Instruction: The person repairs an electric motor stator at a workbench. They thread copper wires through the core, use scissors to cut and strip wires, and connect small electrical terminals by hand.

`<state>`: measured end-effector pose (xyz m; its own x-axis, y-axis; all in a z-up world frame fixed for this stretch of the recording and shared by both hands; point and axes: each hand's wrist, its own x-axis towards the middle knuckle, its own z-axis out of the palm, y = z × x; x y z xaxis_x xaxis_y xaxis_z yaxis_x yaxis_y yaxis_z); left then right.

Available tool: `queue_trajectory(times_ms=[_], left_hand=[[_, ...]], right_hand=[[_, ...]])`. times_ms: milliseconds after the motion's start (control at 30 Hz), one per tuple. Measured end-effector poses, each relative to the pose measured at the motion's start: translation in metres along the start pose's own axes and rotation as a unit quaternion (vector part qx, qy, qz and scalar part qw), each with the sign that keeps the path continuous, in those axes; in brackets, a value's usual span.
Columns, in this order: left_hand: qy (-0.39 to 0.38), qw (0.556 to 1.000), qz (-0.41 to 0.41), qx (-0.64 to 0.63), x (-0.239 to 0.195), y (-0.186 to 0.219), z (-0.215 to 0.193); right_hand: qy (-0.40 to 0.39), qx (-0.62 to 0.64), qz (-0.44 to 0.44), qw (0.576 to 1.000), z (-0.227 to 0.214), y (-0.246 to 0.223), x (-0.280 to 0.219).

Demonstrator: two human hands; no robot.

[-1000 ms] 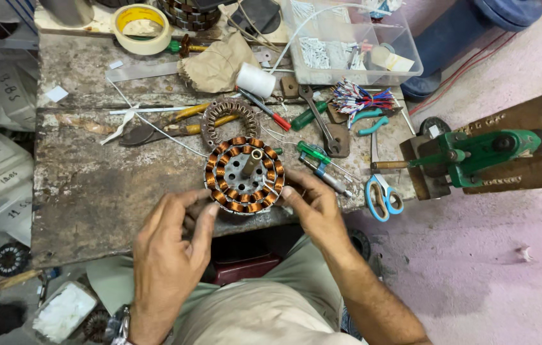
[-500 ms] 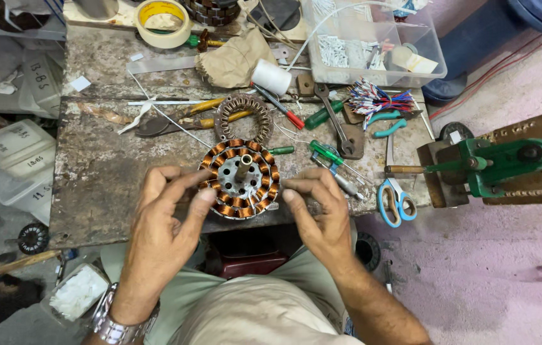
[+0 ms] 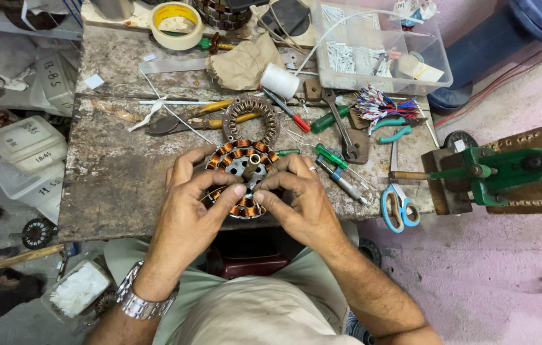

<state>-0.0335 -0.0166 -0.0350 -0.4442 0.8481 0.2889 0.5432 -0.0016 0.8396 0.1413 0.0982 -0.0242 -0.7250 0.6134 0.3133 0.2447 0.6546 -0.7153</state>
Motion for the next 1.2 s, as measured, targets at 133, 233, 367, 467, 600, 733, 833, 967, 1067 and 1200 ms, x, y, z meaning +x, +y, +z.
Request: queue_trajectory(times_ms=[133,233,367,467,600,733,833,967,1067,1200], left_hand=[[0.006,1.0,0.001,-0.021,0.002,0.0,0.001],[0.01,1.0,0.017,-0.011,0.005,0.003,-0.001],[-0.003,1.0,0.005,0.012,0.006,0.01,-0.004],[-0.007,1.0,0.012,0.019,0.009,0.016,-0.006],[-0.003,0.997,0.065,0.046,0.012,0.026,-0.01],[-0.009,0.992,0.112,0.065,0.015,0.038,-0.015],[-0.01,0.986,0.147,0.074,0.014,0.046,-0.019],[-0.016,0.979,0.184,0.083,0.018,0.056,-0.024],[-0.011,0.976,0.203,0.078,0.021,0.062,-0.025],[0.021,0.974,0.216,0.065,0.022,0.069,-0.031]], right_hand=[[0.015,-0.041,-0.027,0.999,0.003,-0.005,-0.002],[0.024,-0.076,-0.046,0.996,0.004,-0.011,-0.003],[0.029,-0.095,-0.055,0.994,0.006,-0.016,-0.006],[0.032,-0.096,-0.052,0.993,0.006,-0.015,-0.005],[0.027,-0.051,-0.048,0.997,-0.001,-0.01,-0.002],[0.06,0.02,-0.026,0.998,-0.008,-0.012,-0.009],[0.062,0.006,-0.047,0.997,-0.009,-0.013,-0.013],[0.034,0.006,-0.088,0.996,-0.002,-0.012,-0.009],[0.026,-0.011,-0.079,0.996,0.003,-0.011,-0.002],[0.013,0.045,-0.037,0.998,-0.003,-0.016,0.004]])
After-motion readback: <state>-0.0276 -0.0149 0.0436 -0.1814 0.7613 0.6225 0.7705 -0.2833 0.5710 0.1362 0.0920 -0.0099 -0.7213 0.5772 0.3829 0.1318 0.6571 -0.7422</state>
